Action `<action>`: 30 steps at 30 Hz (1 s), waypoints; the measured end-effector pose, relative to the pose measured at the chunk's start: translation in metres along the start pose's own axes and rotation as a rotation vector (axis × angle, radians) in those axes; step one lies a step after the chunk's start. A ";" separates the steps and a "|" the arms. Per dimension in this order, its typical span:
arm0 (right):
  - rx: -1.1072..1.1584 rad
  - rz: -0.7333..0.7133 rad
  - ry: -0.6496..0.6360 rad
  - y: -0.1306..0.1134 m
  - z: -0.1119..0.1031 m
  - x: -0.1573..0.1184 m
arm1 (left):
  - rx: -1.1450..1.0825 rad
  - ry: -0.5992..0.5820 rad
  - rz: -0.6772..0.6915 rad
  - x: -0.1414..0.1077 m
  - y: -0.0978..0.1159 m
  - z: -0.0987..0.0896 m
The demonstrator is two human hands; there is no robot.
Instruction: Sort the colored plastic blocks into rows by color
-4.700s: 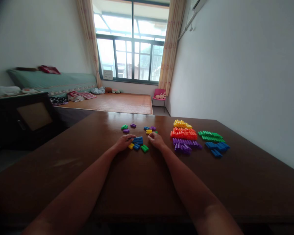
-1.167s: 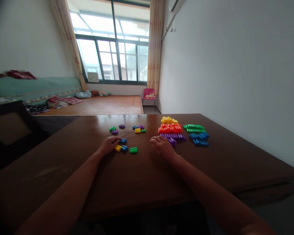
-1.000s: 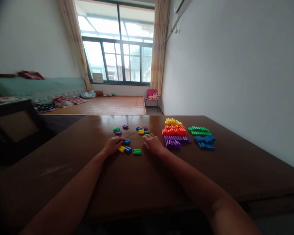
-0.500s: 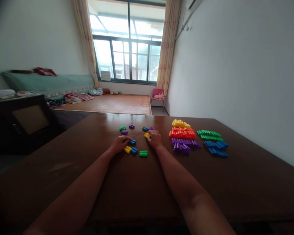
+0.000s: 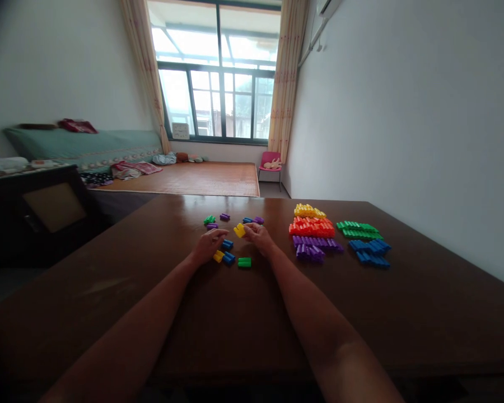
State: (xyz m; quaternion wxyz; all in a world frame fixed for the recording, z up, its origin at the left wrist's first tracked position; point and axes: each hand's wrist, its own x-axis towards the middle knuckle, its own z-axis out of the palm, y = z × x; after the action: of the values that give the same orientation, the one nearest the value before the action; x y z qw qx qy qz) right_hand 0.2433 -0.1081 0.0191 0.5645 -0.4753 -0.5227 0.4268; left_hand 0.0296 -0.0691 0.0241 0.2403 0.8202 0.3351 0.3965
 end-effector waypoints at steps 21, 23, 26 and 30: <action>-0.308 -0.134 0.113 -0.061 -0.051 0.014 | -0.173 0.002 -0.141 -0.001 0.011 -0.009; -0.422 -0.089 0.211 -0.074 -0.095 0.022 | -0.183 -0.013 -0.148 -0.001 0.008 -0.007; -0.535 0.051 0.431 -0.086 -0.167 0.029 | -0.180 -0.029 -0.150 -0.001 0.003 -0.003; -0.837 0.240 0.709 -0.078 -0.249 0.035 | -0.141 -0.016 -0.149 0.002 -0.004 0.000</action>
State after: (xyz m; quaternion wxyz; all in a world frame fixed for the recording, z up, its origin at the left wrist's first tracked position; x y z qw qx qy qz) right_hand 0.4931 -0.1111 0.1016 0.4162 -0.8295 -0.3679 0.0583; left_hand 0.0285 -0.0655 0.0227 0.3290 0.7771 0.3644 0.3938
